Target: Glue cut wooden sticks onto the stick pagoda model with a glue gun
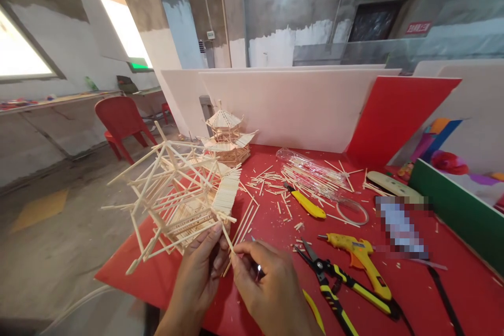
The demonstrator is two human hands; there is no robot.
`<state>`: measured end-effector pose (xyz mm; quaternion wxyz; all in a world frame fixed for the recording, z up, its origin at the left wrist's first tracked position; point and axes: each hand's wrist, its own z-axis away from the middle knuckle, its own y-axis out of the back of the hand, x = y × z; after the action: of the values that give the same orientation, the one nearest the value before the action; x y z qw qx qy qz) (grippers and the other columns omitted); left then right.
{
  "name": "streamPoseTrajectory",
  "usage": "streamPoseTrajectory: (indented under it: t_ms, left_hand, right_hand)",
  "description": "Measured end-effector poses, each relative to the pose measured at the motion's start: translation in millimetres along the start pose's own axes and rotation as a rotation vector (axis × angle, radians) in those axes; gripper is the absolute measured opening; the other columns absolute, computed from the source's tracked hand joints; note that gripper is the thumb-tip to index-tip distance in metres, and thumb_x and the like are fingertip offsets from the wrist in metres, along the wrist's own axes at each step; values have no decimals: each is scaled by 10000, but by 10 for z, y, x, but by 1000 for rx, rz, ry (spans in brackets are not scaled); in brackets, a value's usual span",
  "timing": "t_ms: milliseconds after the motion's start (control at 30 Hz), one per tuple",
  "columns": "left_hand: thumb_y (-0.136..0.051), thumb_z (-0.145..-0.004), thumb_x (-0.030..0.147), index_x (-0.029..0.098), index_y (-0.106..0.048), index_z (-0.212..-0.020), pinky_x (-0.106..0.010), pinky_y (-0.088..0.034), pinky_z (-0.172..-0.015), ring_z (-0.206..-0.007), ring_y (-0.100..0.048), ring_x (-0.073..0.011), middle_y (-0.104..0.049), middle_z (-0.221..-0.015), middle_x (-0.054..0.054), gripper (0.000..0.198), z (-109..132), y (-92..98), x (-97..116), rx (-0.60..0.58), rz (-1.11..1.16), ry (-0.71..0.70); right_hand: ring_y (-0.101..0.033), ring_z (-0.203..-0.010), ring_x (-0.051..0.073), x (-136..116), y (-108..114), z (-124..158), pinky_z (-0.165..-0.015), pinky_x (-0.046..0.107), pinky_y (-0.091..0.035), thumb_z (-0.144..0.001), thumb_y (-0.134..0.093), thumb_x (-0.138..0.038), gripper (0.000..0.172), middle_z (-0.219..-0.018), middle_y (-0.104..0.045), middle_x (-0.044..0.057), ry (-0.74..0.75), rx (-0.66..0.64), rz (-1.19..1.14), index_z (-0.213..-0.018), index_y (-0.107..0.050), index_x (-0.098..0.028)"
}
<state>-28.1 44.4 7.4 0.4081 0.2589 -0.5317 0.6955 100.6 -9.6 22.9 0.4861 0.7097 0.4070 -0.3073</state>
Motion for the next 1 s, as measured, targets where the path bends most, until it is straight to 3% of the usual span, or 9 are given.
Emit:
streamPoseTrajectory:
  t_ms: [400, 1000]
  left_hand:
    - [-864, -620, 453, 138, -554, -634, -129, -187, -326, -342, -337, 0, -568, -526, 49, 442, -55, 19, 26, -74, 119, 121]
    - [-863, -628, 376, 157, -517, -635, -142, -176, -331, -348, -320, -4, -554, -531, 53, 410, -76, 24, 48, -71, 82, 149]
  right_hand:
    - [-650, -672, 125, 32, 28, 14, -624, 190, -487, -932, -551, -300, 158, -780, -708, -2, 4, 0, -6, -908, -696, -242]
    - [-633, -629, 105, 39, 35, 4, -566, 161, -477, -885, -617, -273, 97, -733, -675, -20, 32, 24, -48, -930, -699, -246]
